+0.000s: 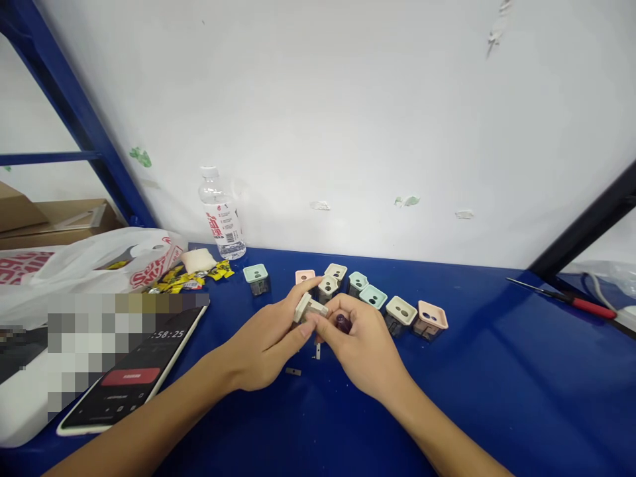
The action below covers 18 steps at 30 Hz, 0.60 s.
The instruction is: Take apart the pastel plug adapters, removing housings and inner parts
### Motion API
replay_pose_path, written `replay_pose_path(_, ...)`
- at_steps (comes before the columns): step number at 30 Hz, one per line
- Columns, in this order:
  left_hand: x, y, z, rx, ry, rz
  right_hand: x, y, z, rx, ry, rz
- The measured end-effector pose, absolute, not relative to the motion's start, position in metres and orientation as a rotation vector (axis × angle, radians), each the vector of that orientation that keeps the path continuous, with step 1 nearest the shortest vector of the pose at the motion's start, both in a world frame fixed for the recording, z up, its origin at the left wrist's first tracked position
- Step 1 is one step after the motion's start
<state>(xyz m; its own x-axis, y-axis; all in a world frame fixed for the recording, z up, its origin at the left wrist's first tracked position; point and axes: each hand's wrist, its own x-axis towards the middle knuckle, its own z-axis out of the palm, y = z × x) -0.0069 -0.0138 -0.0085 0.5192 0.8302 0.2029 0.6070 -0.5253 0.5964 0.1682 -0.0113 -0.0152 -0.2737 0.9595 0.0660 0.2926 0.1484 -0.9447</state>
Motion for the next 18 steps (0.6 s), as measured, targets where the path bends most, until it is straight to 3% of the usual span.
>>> replay_pose_path(18,-0.0050,-0.0167,-0.0070,2.235,1.117,0.580,0.1725,-0.0091,-0.0115,-1.197,-1.761,1.175)
